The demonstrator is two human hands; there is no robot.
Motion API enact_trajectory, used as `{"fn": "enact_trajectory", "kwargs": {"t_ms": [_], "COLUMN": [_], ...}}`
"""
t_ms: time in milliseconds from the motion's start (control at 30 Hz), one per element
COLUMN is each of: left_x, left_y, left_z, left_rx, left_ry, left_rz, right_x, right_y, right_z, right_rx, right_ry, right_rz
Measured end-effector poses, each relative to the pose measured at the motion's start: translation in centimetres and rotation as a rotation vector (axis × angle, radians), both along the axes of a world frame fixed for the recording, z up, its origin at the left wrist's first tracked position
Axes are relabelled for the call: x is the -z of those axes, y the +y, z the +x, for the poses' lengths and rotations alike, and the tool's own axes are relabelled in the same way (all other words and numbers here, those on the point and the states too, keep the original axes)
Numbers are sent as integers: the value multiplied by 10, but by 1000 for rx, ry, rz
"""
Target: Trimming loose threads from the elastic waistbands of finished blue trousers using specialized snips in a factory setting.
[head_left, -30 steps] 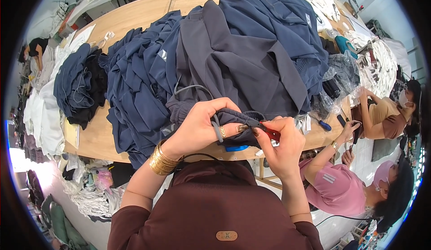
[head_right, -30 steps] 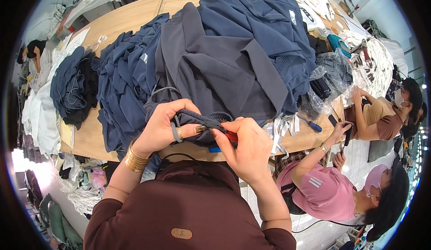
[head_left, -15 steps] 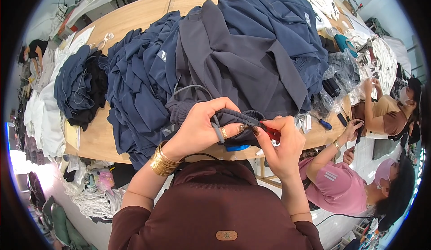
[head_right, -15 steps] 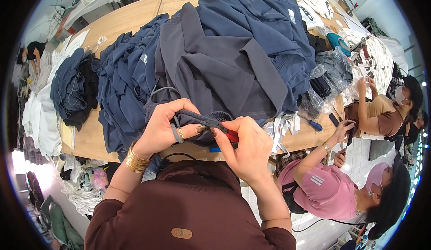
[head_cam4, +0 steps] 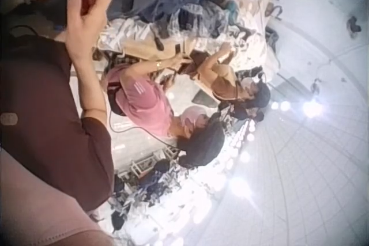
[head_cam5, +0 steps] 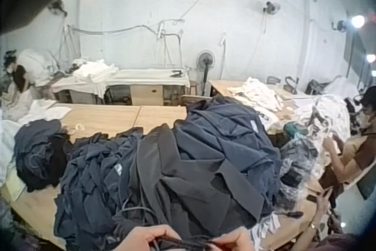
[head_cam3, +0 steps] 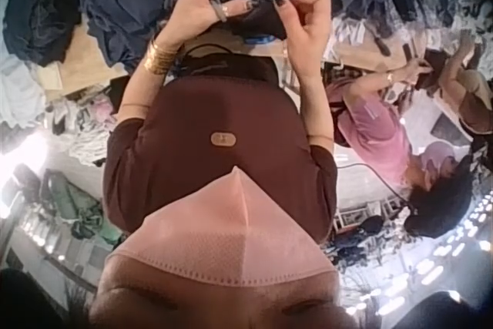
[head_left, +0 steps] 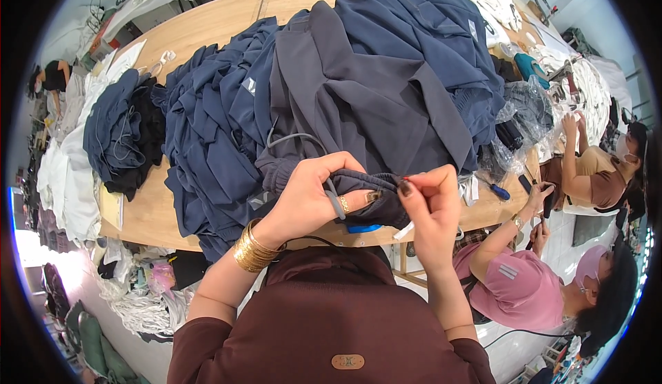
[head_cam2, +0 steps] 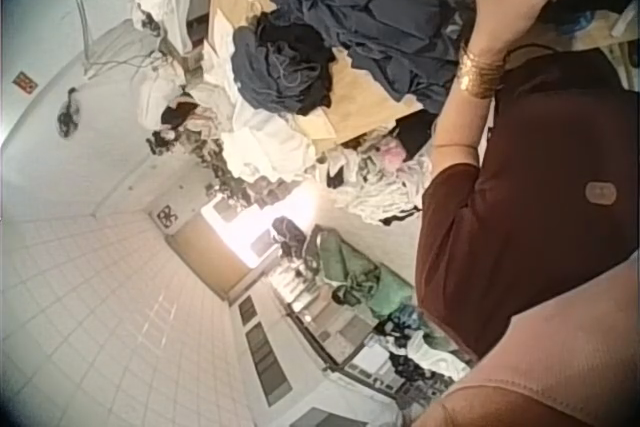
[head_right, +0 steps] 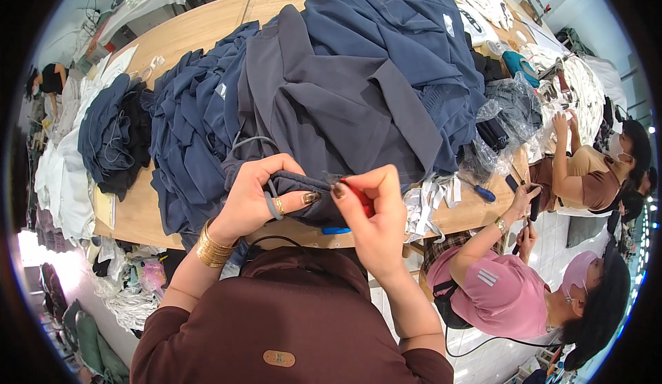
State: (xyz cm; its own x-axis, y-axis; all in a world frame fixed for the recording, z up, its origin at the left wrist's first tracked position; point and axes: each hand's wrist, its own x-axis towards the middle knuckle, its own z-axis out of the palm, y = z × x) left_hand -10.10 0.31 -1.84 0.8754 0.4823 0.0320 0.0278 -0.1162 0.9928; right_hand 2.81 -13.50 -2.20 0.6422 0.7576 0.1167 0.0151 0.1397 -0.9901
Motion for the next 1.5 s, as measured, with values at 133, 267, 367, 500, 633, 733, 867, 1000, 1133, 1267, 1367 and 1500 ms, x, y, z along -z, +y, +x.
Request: {"fn": "enact_trajectory", "kwargs": {"t_ms": [133,267,367,500,633,733,867,1000,1133,1267,1367,1500], "left_x": [-1,-3,-1,1,2,2,1,2,1,1,4,6], "left_y": [1,1,3,3,2,1,2,2,1,1,2,3], "left_z": [-2,-1,-2,-3,-3,-4,-4,-4,-6,-3,-3,-6], "left_rx": [-19,-31,-27,-14,-12,-8,-7,-12,-10,-8,-2,-20], "left_ry": [9,-10,-23,-14,-44,-46,-53,-68,-28,-10,2,-25], "left_rz": [-65,-61,-12,-23,24,17,32,30,-32,36,-14,-57], "right_x": [-7,-7,-10,-10,-9,-8,-8,-1,-9,0,6,6], "right_y": [-2,-7,-8,-6,-5,-4,-4,-5,-3,8,11,5], "right_z": [10,16,16,12,10,10,9,10,9,5,12,40], "right_rx": [-9,78,38,29,28,27,31,37,-15,-54,180,367], "right_ry": [-29,-546,-806,-832,-835,-840,-838,-700,-481,-667,-691,-571], "right_rz": [-11,-121,-160,-170,-167,-157,-172,-176,-83,-33,-5,-164]}}
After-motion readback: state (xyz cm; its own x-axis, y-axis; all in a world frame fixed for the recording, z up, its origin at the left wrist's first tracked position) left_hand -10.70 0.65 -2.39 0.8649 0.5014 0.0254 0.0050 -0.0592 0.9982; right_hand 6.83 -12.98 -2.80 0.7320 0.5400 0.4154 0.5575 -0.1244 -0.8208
